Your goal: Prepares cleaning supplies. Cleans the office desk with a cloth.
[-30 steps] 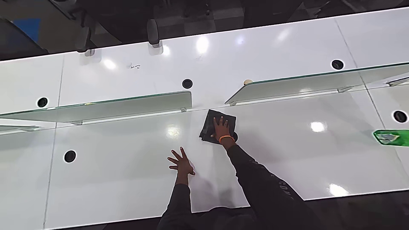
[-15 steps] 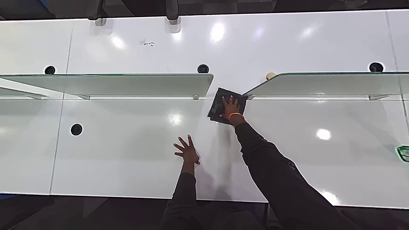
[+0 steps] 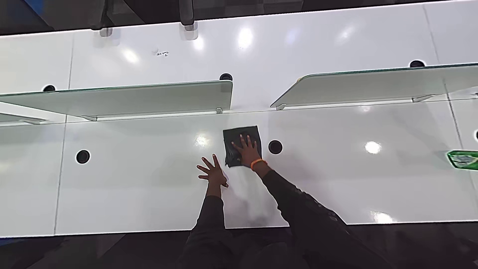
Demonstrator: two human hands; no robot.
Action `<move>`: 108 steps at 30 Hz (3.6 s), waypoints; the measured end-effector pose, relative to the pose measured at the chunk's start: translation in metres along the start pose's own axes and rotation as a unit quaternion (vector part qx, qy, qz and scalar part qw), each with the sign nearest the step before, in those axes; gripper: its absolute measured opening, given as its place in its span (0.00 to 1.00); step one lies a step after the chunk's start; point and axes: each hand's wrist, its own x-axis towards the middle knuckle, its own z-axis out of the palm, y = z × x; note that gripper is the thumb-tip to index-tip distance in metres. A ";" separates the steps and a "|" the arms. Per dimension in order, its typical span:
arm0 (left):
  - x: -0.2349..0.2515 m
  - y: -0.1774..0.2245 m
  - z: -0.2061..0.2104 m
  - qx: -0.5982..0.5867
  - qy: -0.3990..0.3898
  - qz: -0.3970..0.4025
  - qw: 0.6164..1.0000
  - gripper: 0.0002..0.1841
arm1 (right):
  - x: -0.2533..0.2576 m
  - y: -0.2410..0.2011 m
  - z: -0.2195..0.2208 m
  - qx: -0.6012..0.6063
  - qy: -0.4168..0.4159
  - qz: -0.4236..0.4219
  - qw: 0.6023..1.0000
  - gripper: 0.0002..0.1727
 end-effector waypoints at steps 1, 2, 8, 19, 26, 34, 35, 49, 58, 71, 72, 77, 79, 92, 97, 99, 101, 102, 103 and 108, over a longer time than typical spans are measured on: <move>0.000 0.000 -0.001 -0.001 0.000 0.001 1.000 0.97 | -0.021 0.002 0.017 -0.002 -0.001 -0.005 1.000 0.55; -0.001 0.000 -0.001 -0.006 0.001 0.002 1.000 0.97 | -0.044 0.004 0.035 -0.001 0.001 -0.006 1.000 0.54; 0.002 0.001 0.001 -0.006 0.002 -0.001 1.000 0.96 | -0.153 0.015 0.122 -0.016 -0.044 0.035 0.998 0.53; 0.004 0.001 0.001 -0.015 -0.003 0.000 1.000 0.95 | -0.044 0.015 0.029 -0.002 -0.034 0.030 0.999 0.66; 0.008 0.001 0.003 0.002 -0.010 -0.005 1.000 0.96 | 0.076 0.003 -0.065 0.003 0.014 0.064 0.998 0.64; 0.009 0.001 0.002 0.000 -0.012 -0.009 1.000 0.97 | 0.117 -0.008 -0.094 0.020 0.077 0.078 0.994 0.63; 0.009 0.000 0.003 -0.001 -0.011 -0.009 1.000 0.97 | 0.114 -0.009 -0.097 0.026 0.085 0.072 0.993 0.62; 0.007 0.001 0.000 -0.010 -0.007 -0.003 1.000 0.96 | 0.119 0.001 -0.088 -0.015 0.052 0.068 0.996 0.62; 0.004 -0.004 0.000 -0.015 0.002 0.016 1.000 0.96 | 0.014 -0.015 -0.006 -0.014 0.035 0.044 0.998 0.62; -0.086 -0.163 0.041 0.165 0.008 0.198 0.966 0.70 | -0.250 -0.062 0.225 -0.016 -0.075 -0.073 0.994 0.65; -0.098 -0.180 0.048 0.172 -0.007 0.190 0.967 0.69 | -0.262 -0.048 0.231 -0.018 -0.067 -0.073 0.995 0.64; -0.139 -0.236 0.088 0.165 -0.050 0.151 0.973 0.62 | -0.294 0.030 0.215 0.004 -0.049 0.015 0.999 0.45; -0.145 -0.242 0.105 0.155 -0.052 0.139 0.977 0.60 | -0.289 0.050 0.204 0.010 -0.037 0.040 0.998 0.43; -0.199 -0.203 0.169 0.082 -0.013 0.187 0.979 0.18 | -0.171 0.047 0.116 0.086 0.102 0.186 0.973 0.42; -0.190 -0.188 0.180 0.068 0.013 0.160 0.985 0.19 | -0.208 -0.061 0.182 0.040 0.027 0.020 0.999 0.50; -0.186 -0.180 0.174 0.097 0.007 0.158 0.983 0.21 | -0.223 -0.085 0.208 0.010 -0.014 -0.035 0.999 0.52; -0.181 -0.171 0.164 0.121 -0.002 0.150 0.981 0.22 | -0.236 -0.081 0.225 -0.013 -0.036 -0.081 0.996 0.52; -0.179 -0.168 0.158 0.128 -0.009 0.141 0.982 0.24 | -0.243 -0.070 0.231 -0.016 -0.035 -0.105 0.994 0.50; -0.177 -0.164 0.154 0.132 -0.017 0.136 0.982 0.25 | -0.251 -0.054 0.234 -0.019 -0.031 -0.124 0.992 0.49; -0.174 -0.151 0.137 0.103 -0.043 0.122 0.986 0.26 | -0.307 0.047 0.234 -0.033 0.005 -0.101 0.994 0.52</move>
